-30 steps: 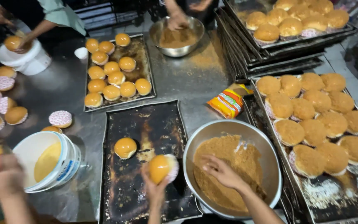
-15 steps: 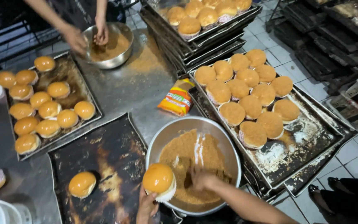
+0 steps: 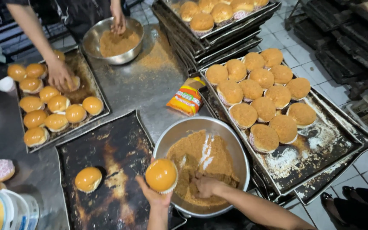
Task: Coating buns with crumbs and placing them on a tray in a bakery production area.
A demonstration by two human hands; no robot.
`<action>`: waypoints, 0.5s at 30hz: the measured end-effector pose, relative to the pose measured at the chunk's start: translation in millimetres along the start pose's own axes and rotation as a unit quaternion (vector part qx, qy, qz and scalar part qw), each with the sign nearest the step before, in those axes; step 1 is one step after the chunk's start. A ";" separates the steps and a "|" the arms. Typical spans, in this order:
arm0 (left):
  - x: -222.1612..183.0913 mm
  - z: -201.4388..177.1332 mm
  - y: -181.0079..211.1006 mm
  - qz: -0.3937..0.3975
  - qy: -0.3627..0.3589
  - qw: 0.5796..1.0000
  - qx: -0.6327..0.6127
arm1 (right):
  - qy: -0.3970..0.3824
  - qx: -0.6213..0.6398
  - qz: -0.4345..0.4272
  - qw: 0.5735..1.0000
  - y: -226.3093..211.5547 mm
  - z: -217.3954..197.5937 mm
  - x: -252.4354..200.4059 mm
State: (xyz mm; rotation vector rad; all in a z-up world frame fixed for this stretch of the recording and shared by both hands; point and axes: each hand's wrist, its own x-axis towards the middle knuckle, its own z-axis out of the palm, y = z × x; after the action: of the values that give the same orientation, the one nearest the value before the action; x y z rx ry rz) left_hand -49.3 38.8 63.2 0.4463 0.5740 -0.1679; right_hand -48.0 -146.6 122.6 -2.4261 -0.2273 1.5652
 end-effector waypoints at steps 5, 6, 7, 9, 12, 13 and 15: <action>9.1 16.3 -4.9 -0.043 0.157 0.986 -0.039 | 0.127 0.026 0.007 0.992 74.6 39.2 78.0; 9.6 16.7 -7.1 -0.051 0.148 0.987 -0.036 | 0.134 0.030 0.016 0.990 58.9 27.5 47.6; 10.6 16.6 -8.8 -0.052 0.149 0.987 -0.019 | 0.089 0.015 0.062 0.994 42.1 17.5 17.9; 18.5 17.6 -12.9 -0.059 0.143 0.988 0.003 | 0.046 0.009 0.113 0.993 50.6 43.0 52.3; 23.6 25.4 -18.2 -0.064 0.111 0.991 0.034 | 0.288 -0.201 -0.036 0.935 105.6 120.3 168.4; 19.2 36.8 -15.7 -0.067 0.133 0.988 0.043 | 0.257 -0.145 -0.080 0.952 113.7 118.5 175.2; 17.2 49.4 -14.0 -0.072 0.156 0.984 0.054 | 0.223 -0.085 -0.124 0.963 90.7 73.2 113.8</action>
State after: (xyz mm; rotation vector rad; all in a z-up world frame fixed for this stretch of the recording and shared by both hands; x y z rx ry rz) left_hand -14.8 3.4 85.5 0.5402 0.9098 -0.2715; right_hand -67.9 -195.1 -31.6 -2.6750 -0.5694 0.8994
